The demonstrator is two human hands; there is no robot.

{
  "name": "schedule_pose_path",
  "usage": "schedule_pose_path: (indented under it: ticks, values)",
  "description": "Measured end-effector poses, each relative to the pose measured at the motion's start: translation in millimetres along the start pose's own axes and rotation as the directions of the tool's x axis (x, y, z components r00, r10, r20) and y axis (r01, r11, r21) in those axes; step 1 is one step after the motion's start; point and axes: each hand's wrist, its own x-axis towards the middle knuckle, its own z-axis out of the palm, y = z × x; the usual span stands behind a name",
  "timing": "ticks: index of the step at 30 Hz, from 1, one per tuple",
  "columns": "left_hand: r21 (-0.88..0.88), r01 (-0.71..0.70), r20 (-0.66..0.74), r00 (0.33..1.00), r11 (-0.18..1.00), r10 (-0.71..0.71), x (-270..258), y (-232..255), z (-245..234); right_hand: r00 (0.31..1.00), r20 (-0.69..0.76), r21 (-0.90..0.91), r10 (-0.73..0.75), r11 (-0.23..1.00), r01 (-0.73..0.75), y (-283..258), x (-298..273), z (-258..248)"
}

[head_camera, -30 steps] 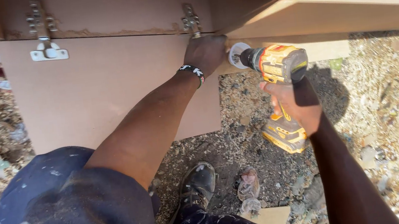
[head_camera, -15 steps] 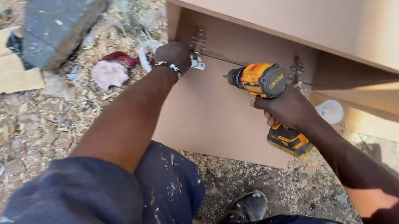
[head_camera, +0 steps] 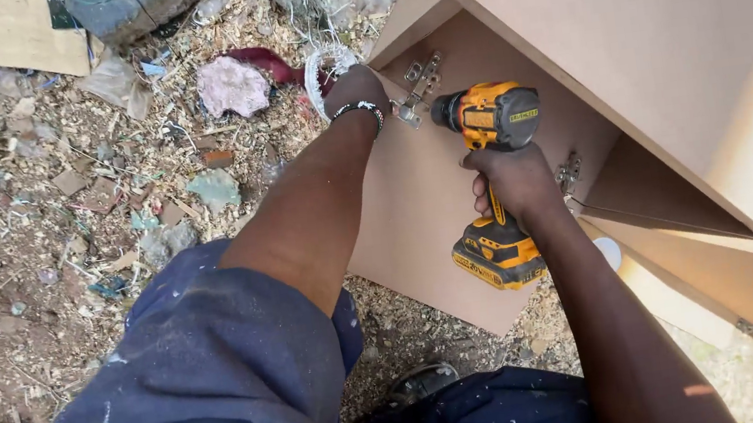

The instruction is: The person uses a cordless drill to attach metal hinges to a wooden cabinet door. They position the hinges, drive screws into the wood, and later use a screwdriver to manually adjust the hinge mechanism.

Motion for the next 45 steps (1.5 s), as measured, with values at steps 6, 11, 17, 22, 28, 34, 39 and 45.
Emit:
schedule_pose_path:
  ticks: [6,11,17,22,28,34,39,45]
  values:
    - [-0.02,-0.099,0.06,0.993,0.995,0.1,19,-14,0,1.0,-0.025,-0.043,0.009,0.999,-0.01,4,-9,2]
    - [-0.076,-0.04,0.058,0.997,0.996,0.045,11,-8,-6,1.0,-0.017,-0.127,0.002,0.992,-0.004,3,-2,9]
    - [-0.094,-0.019,0.083,0.996,0.995,0.026,-7,0,-19,0.999,-0.032,-0.136,0.002,0.991,-0.006,2,-3,12]
    - [-0.084,-0.026,0.105,0.994,0.996,0.035,-15,1,-28,0.999,-0.043,-0.094,0.006,0.996,-0.01,2,-1,11]
    - [-0.03,-0.02,0.094,0.995,0.999,0.022,-25,1,-29,0.991,0.042,-0.46,-0.128,0.878,0.133,-2,16,-1]
    - [0.011,-0.125,0.123,0.985,0.992,0.123,-17,-11,-26,0.998,0.029,-0.275,-0.048,0.96,0.054,6,23,-1]
    - [0.009,-0.14,0.081,0.987,0.99,0.138,-12,-12,-25,0.999,0.019,-0.216,-0.04,0.975,0.043,15,33,0]
    - [-0.015,-0.142,0.079,0.987,0.99,0.143,-44,-6,-49,0.999,0.024,-0.179,-0.027,0.983,0.031,20,31,-2]
